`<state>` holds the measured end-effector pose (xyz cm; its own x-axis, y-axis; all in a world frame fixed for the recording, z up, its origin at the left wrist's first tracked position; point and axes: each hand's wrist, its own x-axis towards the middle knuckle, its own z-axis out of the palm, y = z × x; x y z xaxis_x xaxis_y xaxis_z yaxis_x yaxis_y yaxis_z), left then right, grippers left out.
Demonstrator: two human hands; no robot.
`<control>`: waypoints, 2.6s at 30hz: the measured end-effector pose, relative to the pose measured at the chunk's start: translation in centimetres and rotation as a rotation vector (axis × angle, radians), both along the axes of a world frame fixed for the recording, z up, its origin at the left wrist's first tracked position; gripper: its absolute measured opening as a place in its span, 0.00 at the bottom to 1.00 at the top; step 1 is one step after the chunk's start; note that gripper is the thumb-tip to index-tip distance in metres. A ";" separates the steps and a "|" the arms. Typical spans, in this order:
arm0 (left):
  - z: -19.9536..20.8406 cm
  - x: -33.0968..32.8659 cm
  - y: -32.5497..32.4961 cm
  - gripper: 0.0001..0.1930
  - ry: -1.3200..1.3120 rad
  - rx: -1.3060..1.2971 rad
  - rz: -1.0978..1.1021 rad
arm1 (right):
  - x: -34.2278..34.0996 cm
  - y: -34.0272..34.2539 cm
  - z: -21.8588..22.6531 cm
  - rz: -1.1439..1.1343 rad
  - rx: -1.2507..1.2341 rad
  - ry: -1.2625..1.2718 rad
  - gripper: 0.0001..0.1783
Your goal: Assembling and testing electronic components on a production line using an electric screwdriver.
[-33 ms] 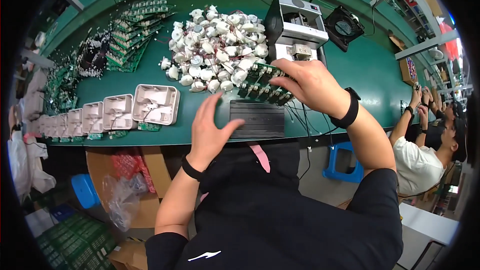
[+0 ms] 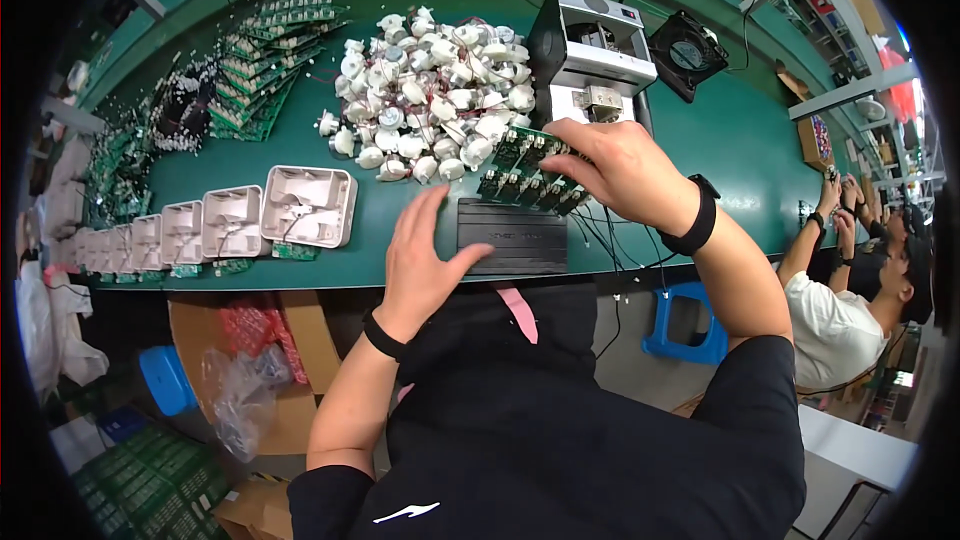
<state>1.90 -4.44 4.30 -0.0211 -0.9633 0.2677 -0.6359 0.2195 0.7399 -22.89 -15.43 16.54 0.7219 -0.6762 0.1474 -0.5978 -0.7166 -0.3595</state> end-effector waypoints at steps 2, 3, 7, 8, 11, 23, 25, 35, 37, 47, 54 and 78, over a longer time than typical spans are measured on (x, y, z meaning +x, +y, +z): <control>-0.7 -0.4 0.4 0.42 -0.001 0.007 -0.026 | -0.4 0.2 -0.8 0.030 0.017 -0.031 0.16; -1.0 -0.4 0.4 0.45 -0.016 0.004 -0.062 | -0.5 0.3 -1.1 0.043 0.025 -0.050 0.15; -1.7 -0.5 0.5 0.48 -0.081 0.001 -0.120 | -0.5 1.3 -1.9 0.070 -0.031 -0.012 0.14; -1.8 -0.5 0.5 0.48 -0.109 -0.003 -0.133 | -0.4 1.4 -1.9 0.070 -0.025 -0.011 0.14; -1.9 -0.3 0.5 0.48 -0.127 -0.005 -0.147 | 0.1 1.5 -1.6 0.071 -0.057 0.013 0.13; -2.0 -0.2 0.5 0.46 -0.134 -0.018 -0.145 | 0.2 1.8 -1.4 0.190 -0.106 -0.005 0.14; -1.9 -0.2 0.5 0.46 -0.135 -0.018 -0.144 | 0.4 2.1 -1.8 0.186 -0.109 0.002 0.14; -1.9 -0.5 0.4 0.47 -0.217 -0.026 -0.172 | 0.3 -3.1 -4.5 0.098 -0.299 0.010 0.15; -1.7 -0.3 0.4 0.48 -0.233 -0.038 -0.172 | 0.4 -3.3 -4.4 0.102 -0.291 0.028 0.15; -1.7 -1.2 -0.2 0.52 -0.233 -0.004 -0.124 | -0.5 4.3 -2.3 0.288 -0.264 0.032 0.18; -1.9 -0.8 0.9 0.45 0.044 -0.108 -0.068 | 1.1 5.0 -2.4 -0.522 0.123 -0.777 0.16; 4.2 -1.3 -1.8 0.16 0.319 0.760 -0.993 | 1.6 2.7 -0.7 0.506 0.101 0.118 0.19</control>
